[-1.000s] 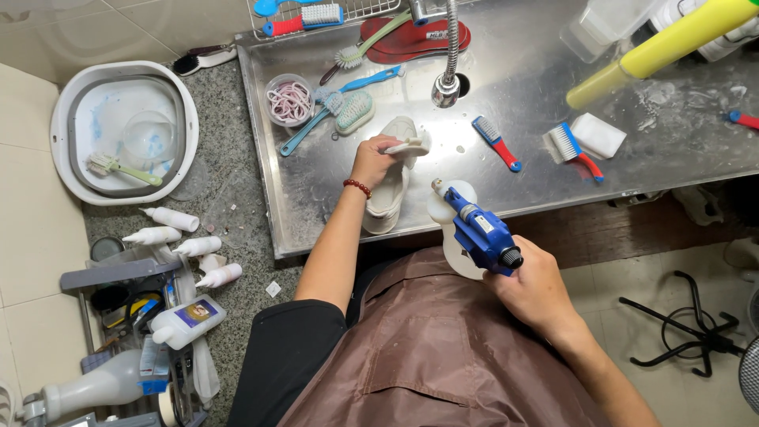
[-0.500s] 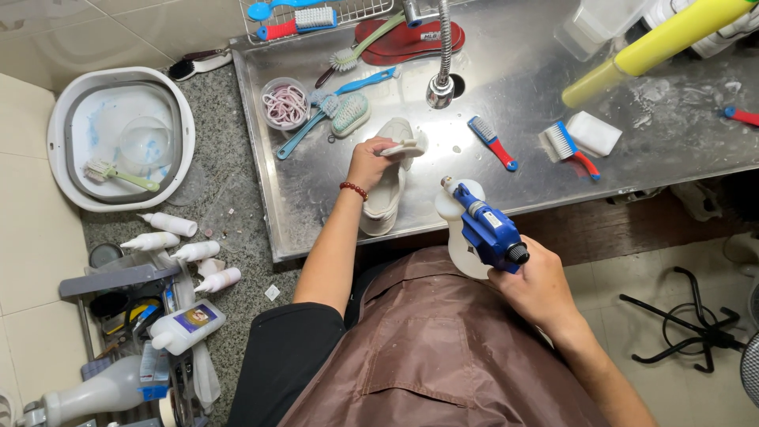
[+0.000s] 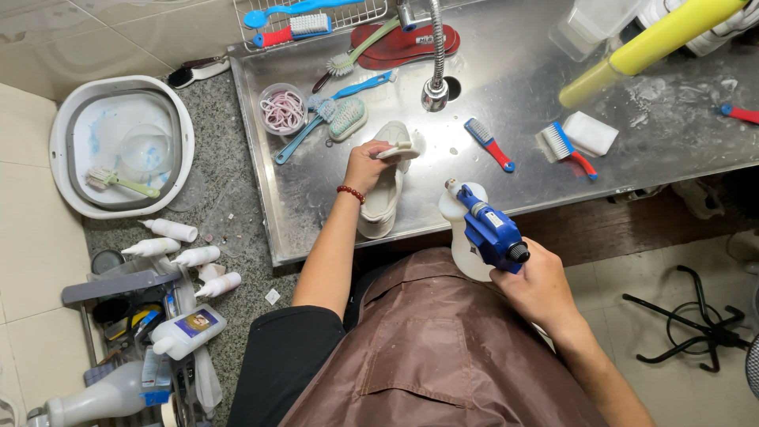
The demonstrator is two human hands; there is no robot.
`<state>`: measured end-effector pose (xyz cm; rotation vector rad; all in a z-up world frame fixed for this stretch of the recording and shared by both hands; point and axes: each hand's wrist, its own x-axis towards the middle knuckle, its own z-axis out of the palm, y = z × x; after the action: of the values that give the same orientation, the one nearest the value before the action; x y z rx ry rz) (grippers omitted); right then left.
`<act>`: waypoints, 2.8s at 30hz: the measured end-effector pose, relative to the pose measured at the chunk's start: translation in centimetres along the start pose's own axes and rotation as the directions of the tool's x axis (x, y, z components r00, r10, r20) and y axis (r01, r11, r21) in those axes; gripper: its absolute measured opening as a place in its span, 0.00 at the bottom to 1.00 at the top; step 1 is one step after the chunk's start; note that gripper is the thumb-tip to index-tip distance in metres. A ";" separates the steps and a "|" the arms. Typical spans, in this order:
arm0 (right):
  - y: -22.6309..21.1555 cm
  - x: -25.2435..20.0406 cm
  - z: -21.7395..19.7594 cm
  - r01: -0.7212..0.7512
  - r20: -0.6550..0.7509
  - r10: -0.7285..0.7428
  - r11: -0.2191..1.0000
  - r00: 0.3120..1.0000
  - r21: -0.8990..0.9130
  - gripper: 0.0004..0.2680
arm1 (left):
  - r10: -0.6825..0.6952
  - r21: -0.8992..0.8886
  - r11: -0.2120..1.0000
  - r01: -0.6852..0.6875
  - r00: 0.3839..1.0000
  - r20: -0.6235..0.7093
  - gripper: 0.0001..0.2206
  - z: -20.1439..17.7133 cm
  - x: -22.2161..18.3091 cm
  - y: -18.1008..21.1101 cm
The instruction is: Spraying a white finish or dye onto a white sneaker at a cleaning station.
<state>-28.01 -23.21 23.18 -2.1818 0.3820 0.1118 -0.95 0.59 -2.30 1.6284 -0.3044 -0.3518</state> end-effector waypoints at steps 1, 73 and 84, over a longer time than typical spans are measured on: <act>0.0 0.0 -0.1 0.001 -0.001 -0.001 1.000 1.000 0.001 0.11 | 0.001 0.001 1.000 -0.001 1.000 0.000 0.10 0.1 0.0 0.3; -0.3 -1.3 -0.2 0.096 -0.025 -0.094 0.986 0.995 0.139 0.12 | -0.055 -0.202 0.979 0.014 0.979 -0.199 0.12 -0.4 0.0 4.9; 0.4 -1.7 0.3 0.073 -0.057 -0.066 0.989 0.996 0.131 0.11 | -0.041 -0.264 0.964 -0.011 0.981 -0.190 0.12 -0.3 0.1 3.8</act>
<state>-29.70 -22.76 23.08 -2.0672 0.3332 -0.0096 -0.71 0.54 1.55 1.3896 -0.0911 -0.2313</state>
